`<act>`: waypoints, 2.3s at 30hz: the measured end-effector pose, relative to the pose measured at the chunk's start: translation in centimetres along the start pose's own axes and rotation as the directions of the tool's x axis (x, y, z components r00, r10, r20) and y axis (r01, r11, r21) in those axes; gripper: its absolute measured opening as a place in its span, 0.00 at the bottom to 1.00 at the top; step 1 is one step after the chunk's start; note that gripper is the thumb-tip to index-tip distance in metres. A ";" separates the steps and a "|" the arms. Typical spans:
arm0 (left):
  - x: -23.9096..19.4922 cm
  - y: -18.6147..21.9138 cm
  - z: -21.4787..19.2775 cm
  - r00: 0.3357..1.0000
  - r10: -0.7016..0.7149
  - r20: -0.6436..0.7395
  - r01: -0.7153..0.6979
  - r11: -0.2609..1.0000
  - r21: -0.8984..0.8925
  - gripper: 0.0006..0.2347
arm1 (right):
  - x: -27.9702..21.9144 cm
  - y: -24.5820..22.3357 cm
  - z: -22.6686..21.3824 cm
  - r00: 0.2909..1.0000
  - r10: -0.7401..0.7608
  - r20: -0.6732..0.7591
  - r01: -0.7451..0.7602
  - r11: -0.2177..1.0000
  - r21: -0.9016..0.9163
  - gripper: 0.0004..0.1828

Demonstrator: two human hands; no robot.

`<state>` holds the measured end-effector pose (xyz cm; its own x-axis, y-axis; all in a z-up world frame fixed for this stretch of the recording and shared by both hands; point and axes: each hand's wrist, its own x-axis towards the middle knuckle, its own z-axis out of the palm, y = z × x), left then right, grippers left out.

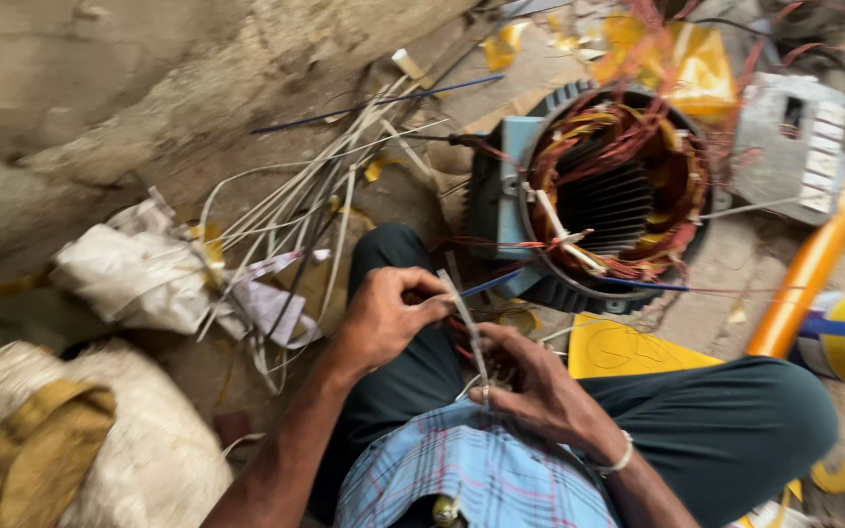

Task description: The person sits on the floor and repairs an electric motor stator. They use pliers to strip insulation from copper wires, insert them into the stator slots, and twist the wire ends together.

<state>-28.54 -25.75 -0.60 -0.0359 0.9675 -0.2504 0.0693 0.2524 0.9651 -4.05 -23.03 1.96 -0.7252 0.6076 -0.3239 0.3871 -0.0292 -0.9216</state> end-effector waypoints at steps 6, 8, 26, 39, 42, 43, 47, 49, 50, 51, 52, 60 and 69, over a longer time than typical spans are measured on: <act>0.0 -2.2 -1.3 0.987 -0.026 0.157 0.008 0.994 0.113 0.05 | -0.9 0.5 -0.5 0.990 -0.135 0.044 0.136 0.990 -0.032 0.35; 0.6 -3.5 -1.4 0.977 -0.117 0.177 0.098 0.989 0.112 0.06 | -1.1 1.0 -1.1 0.992 -0.094 0.086 0.100 0.992 -0.076 0.33; 1.4 -6.0 1.8 0.999 -0.048 -0.012 0.047 0.997 -0.063 0.09 | 1.8 8.9 -0.5 0.994 0.097 -0.055 -0.108 0.961 -0.255 0.30; 6.4 10.9 12.1 0.849 0.427 0.310 -0.447 0.894 -0.007 0.08 | -5.7 -1.2 -6.8 0.824 -0.310 -0.474 0.363 0.931 0.023 0.08; 10.4 13.7 16.8 0.823 0.437 0.364 -0.496 0.864 0.084 0.11 | -10.4 -1.8 -11.4 0.499 -0.401 -0.768 0.207 0.916 -0.344 0.06; 12.0 14.4 18.7 0.809 0.441 0.389 -0.526 0.838 0.145 0.13 | -11.7 -1.9 -13.0 0.378 -0.271 -0.885 0.117 0.962 -0.245 0.13; 16.9 16.2 26.9 0.829 0.447 0.336 -0.549 0.765 0.336 0.19 | -13.8 -1.0 -20.6 0.031 -0.311 -0.950 0.514 0.820 -0.252 0.10; 19.2 16.7 29.2 0.612 0.726 0.314 -0.786 0.513 0.345 0.22 | -12.5 0.1 -24.8 0.026 -0.331 -0.943 0.615 0.749 -0.246 0.14; 19.7 16.8 30.2 0.639 0.700 0.317 -0.765 0.540 0.350 0.22 | -11.6 0.9 -26.2 0.049 -0.310 -0.950 0.658 0.725 -0.203 0.15; 20.3 16.8 31.3 0.666 0.673 0.321 -0.744 0.566 0.356 0.23 | -10.8 1.7 -27.5 0.073 -0.292 -0.954 0.699 0.697 -0.160 0.17; 20.8 16.8 32.1 0.699 0.643 0.314 -0.714 0.597 0.367 0.23 | -9.8 2.6 -28.1 0.024 -0.226 -0.974 0.615 0.771 -0.164 0.17; 22.7 15.8 35.0 0.691 0.620 0.370 -0.717 0.527 0.456 0.18 | -7.3 8.2 -29.4 0.000 -0.106 -0.994 0.692 0.718 -0.076 0.14; 22.1 15.0 36.8 0.558 0.725 0.403 -0.829 0.462 0.316 0.07 | -8.0 9.3 -29.6 -0.040 -0.073 -0.997 0.691 0.719 -0.080 0.11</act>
<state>8.40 0.05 5.52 0.4321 0.7299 0.5296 0.3769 -0.6797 0.6293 22.18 -4.65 2.32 0.5678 0.7690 0.2936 -0.1771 0.4625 -0.8688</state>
